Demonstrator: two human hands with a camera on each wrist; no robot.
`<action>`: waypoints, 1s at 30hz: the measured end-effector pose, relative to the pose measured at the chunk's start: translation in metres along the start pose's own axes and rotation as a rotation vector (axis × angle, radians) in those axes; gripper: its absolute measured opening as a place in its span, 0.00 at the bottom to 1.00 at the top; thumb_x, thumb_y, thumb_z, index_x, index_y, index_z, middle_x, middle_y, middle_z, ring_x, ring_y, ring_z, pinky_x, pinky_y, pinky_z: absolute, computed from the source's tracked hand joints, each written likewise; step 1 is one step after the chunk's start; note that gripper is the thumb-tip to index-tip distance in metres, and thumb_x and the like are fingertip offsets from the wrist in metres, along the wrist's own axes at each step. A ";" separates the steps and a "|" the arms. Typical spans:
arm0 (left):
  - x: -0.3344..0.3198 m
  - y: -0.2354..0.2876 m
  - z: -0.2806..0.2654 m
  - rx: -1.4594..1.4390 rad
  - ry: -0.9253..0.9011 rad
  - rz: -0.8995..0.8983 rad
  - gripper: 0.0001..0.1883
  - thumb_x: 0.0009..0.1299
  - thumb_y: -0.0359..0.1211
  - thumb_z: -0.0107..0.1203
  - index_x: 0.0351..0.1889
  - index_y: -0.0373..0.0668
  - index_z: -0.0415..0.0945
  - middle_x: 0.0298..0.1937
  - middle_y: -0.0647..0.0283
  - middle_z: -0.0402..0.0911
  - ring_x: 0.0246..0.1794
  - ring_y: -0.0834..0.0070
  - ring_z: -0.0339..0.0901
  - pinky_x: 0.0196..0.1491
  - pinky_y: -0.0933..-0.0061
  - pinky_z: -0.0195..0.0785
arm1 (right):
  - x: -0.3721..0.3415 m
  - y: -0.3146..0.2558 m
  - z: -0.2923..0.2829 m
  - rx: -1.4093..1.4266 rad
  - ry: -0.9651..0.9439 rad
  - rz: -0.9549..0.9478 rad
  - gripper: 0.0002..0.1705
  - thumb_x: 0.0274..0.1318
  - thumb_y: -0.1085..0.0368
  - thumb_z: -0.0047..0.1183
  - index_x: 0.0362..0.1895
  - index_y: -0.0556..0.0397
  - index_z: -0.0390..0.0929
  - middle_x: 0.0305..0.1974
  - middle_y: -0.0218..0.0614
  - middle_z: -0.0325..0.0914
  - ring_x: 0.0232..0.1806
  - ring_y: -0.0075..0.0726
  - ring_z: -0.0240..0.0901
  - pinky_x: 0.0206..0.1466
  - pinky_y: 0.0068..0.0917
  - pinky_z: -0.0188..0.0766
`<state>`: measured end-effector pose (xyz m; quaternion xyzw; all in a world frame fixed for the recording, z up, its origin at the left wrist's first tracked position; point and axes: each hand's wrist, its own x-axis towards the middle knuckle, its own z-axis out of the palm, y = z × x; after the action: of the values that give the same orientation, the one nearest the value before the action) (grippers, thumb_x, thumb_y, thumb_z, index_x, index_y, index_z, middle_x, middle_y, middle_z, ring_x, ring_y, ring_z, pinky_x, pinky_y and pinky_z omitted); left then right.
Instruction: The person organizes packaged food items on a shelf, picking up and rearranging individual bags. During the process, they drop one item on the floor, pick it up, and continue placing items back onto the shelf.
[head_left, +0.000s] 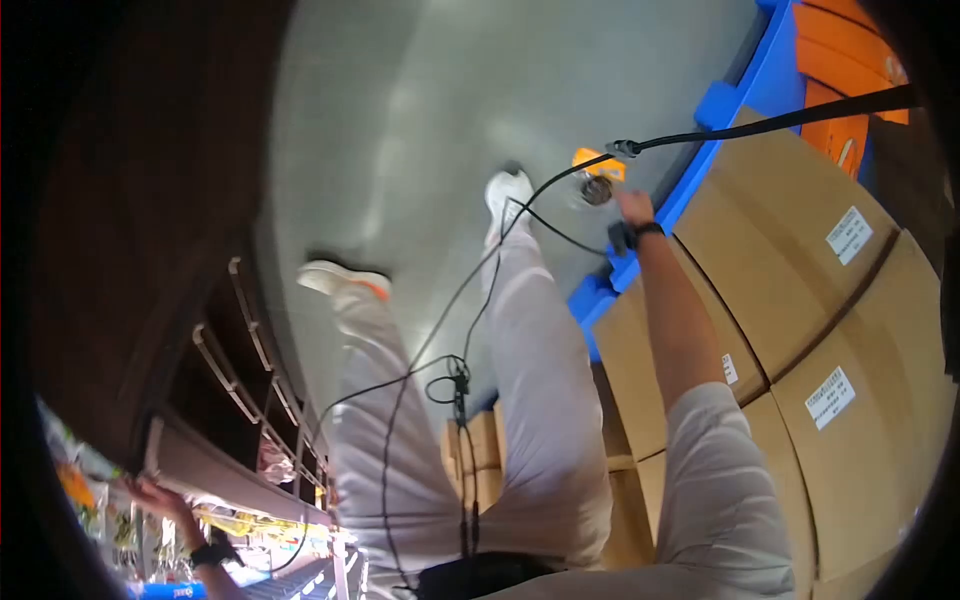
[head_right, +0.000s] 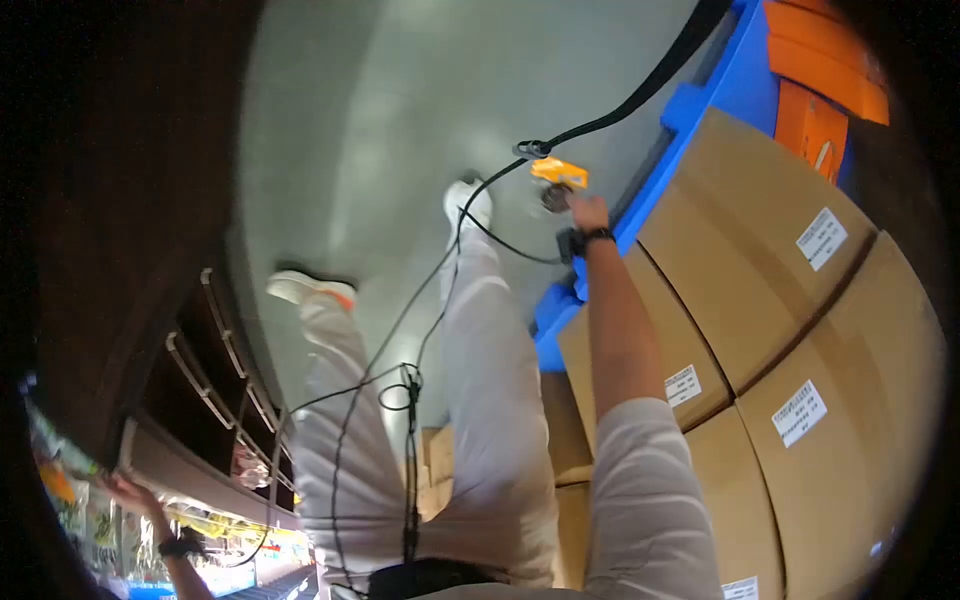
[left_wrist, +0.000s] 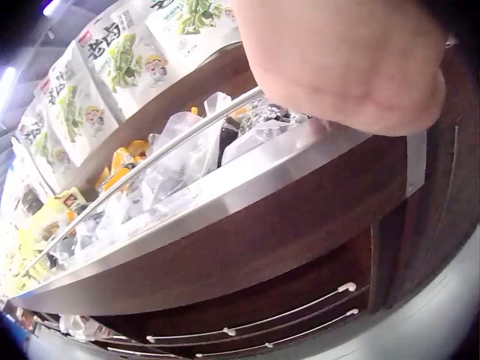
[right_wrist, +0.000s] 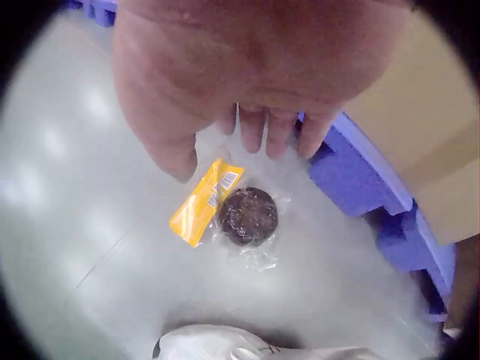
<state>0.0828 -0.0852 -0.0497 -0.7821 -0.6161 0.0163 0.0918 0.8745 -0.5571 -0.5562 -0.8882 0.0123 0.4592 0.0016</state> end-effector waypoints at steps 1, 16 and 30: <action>0.003 0.039 -0.007 -0.005 -0.017 -0.127 0.32 0.75 0.49 0.45 0.68 0.35 0.59 0.62 0.43 0.66 0.57 0.56 0.68 0.59 0.58 0.64 | 0.042 0.019 0.019 0.004 -0.061 0.063 0.56 0.37 0.37 0.64 0.59 0.73 0.65 0.61 0.64 0.65 0.66 0.58 0.60 0.68 0.41 0.56; 0.017 0.012 -0.033 0.320 -0.103 -0.048 0.43 0.73 0.62 0.31 0.70 0.31 0.46 0.66 0.36 0.52 0.66 0.44 0.56 0.65 0.45 0.56 | 0.115 0.045 0.089 0.360 -0.073 -0.008 0.25 0.50 0.50 0.62 0.39 0.61 0.81 0.34 0.44 0.82 0.41 0.42 0.79 0.46 0.37 0.72; 0.002 0.052 0.005 0.123 -0.008 -0.033 0.28 0.75 0.43 0.47 0.66 0.33 0.59 0.62 0.42 0.66 0.61 0.52 0.68 0.60 0.58 0.65 | -0.101 -0.065 0.000 0.646 0.159 -0.425 0.05 0.60 0.68 0.50 0.37 0.57 0.76 0.32 0.31 0.78 0.34 0.24 0.70 0.41 0.23 0.67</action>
<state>0.1329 -0.0946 -0.0629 -0.7648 -0.6270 0.0557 0.1375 0.8175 -0.4904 -0.4744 -0.8575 -0.0278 0.3510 0.3752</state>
